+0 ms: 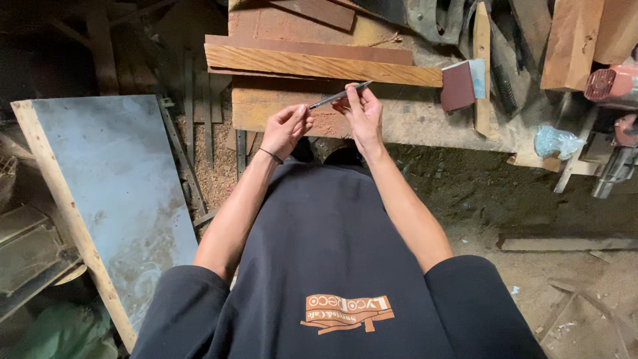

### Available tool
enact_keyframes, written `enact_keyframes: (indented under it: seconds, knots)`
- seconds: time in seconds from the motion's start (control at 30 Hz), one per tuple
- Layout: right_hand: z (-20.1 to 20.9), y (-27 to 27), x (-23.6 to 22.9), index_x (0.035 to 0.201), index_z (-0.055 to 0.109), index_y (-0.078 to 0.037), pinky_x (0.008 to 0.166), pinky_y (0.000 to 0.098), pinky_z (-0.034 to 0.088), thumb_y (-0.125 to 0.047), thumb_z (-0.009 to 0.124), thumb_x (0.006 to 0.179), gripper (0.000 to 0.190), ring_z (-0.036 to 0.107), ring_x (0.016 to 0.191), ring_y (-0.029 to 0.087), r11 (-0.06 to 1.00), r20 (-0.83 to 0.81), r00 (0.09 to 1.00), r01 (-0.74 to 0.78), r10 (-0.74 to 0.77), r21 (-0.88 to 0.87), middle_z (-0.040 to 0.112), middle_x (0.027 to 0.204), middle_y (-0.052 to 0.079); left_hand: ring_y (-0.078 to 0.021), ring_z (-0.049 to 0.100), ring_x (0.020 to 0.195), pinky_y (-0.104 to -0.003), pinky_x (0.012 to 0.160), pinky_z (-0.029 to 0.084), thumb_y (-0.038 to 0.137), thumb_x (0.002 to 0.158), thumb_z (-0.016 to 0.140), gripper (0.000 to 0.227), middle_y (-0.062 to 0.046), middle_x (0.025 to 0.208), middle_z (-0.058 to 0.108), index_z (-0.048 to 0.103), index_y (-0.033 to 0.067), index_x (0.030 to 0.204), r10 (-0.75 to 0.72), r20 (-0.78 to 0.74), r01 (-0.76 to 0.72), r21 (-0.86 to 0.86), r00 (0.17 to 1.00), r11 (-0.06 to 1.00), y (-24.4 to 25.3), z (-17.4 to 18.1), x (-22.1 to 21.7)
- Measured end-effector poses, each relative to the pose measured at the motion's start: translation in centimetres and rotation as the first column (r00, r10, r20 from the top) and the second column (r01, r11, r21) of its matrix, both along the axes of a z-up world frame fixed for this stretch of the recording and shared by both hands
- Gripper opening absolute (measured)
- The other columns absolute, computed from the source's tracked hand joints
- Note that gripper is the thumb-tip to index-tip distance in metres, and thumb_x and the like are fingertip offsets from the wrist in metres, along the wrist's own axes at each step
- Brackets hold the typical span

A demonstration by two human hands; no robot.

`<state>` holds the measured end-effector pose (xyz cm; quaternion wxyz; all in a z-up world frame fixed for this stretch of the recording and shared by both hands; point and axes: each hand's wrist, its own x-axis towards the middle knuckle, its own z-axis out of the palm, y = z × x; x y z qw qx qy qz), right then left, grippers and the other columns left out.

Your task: The person sands a small wooden plank with a sanding block, then marks it with a pen and cuts it with a hand saw. The person handles the plank and tools on a cluttered workbench.

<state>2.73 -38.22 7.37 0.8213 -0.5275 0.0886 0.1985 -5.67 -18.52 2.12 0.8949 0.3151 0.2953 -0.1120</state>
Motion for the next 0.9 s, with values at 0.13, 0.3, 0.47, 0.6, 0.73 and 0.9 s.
enact_keyframes:
  seconds: [0.13,0.3,0.47,0.6,0.73,0.9]
  knots:
    - [0.7,0.2,-0.3,0.118,0.063,-0.001,0.090,0.0346,0.063,-0.020,0.062,0.107,0.021,0.073,0.092,0.016,0.998,0.066,0.998,0.000,0.004,-0.064,0.072,0.102,0.007,-0.0136,0.071,0.079,-0.026,0.075,0.061,0.014,0.099,0.072,0.024,-0.011,0.093,0.074,0.072,-0.0041,0.115,0.009,0.009,-0.010,0.039,1.000,0.999,-0.3,-0.2,0.3]
    - [1.1,0.0,0.1,0.117,0.062,0.000,0.089,0.0355,0.064,-0.019,0.062,0.106,0.022,0.074,0.092,0.016,0.991,0.101,0.995,0.002,0.011,-0.131,0.071,0.101,0.007,-0.0139,0.074,0.082,-0.027,0.078,0.064,0.013,0.097,0.072,0.023,-0.011,0.096,0.075,0.072,-0.0046,0.113,0.051,-0.001,-0.050,0.045,0.999,0.998,-0.6,0.3,0.5]
    - [1.1,0.0,0.0,0.118,0.061,0.000,0.089,0.0351,0.064,-0.017,0.061,0.108,0.020,0.073,0.092,0.017,0.996,0.143,0.990,0.016,-0.003,-0.093,0.070,0.101,0.008,-0.0143,0.074,0.080,-0.027,0.076,0.063,0.013,0.098,0.072,0.023,-0.012,0.094,0.075,0.071,-0.0054,0.111,0.054,0.014,-0.054,0.043,0.998,0.998,-0.6,0.9,0.8]
    - [0.6,0.3,-0.8,0.117,0.063,0.001,0.087,0.0350,0.066,-0.015,0.061,0.107,0.020,0.074,0.092,0.017,0.981,0.137,0.990,-0.016,0.044,-0.195,0.072,0.101,0.009,-0.0161,0.075,0.080,-0.028,0.076,0.064,0.011,0.096,0.073,0.024,-0.013,0.093,0.076,0.072,-0.0065,0.111,0.005,0.032,-0.007,0.064,0.999,0.998,-1.3,0.9,1.3]
    - [0.1,0.7,-1.4,0.117,0.063,0.002,0.087,0.0347,0.066,-0.015,0.061,0.107,0.020,0.074,0.093,0.016,0.974,0.118,0.992,-0.012,0.040,-0.226,0.071,0.101,0.009,-0.0161,0.075,0.081,-0.027,0.076,0.063,0.011,0.096,0.074,0.024,-0.014,0.094,0.076,0.072,-0.0065,0.112,-0.037,0.004,0.037,0.068,0.999,0.997,-1.4,0.9,1.1]
    - [-0.1,0.5,-1.6,0.116,0.064,0.002,0.084,0.0323,0.066,-0.016,0.062,0.106,0.021,0.075,0.091,0.017,0.956,0.054,0.994,-0.072,0.091,-0.285,0.073,0.101,0.010,-0.0165,0.076,0.083,-0.027,0.078,0.064,0.011,0.095,0.074,0.024,-0.013,0.095,0.076,0.073,-0.0052,0.112,-0.088,-0.003,0.088,0.060,0.996,0.994,-0.9,0.6,0.3]
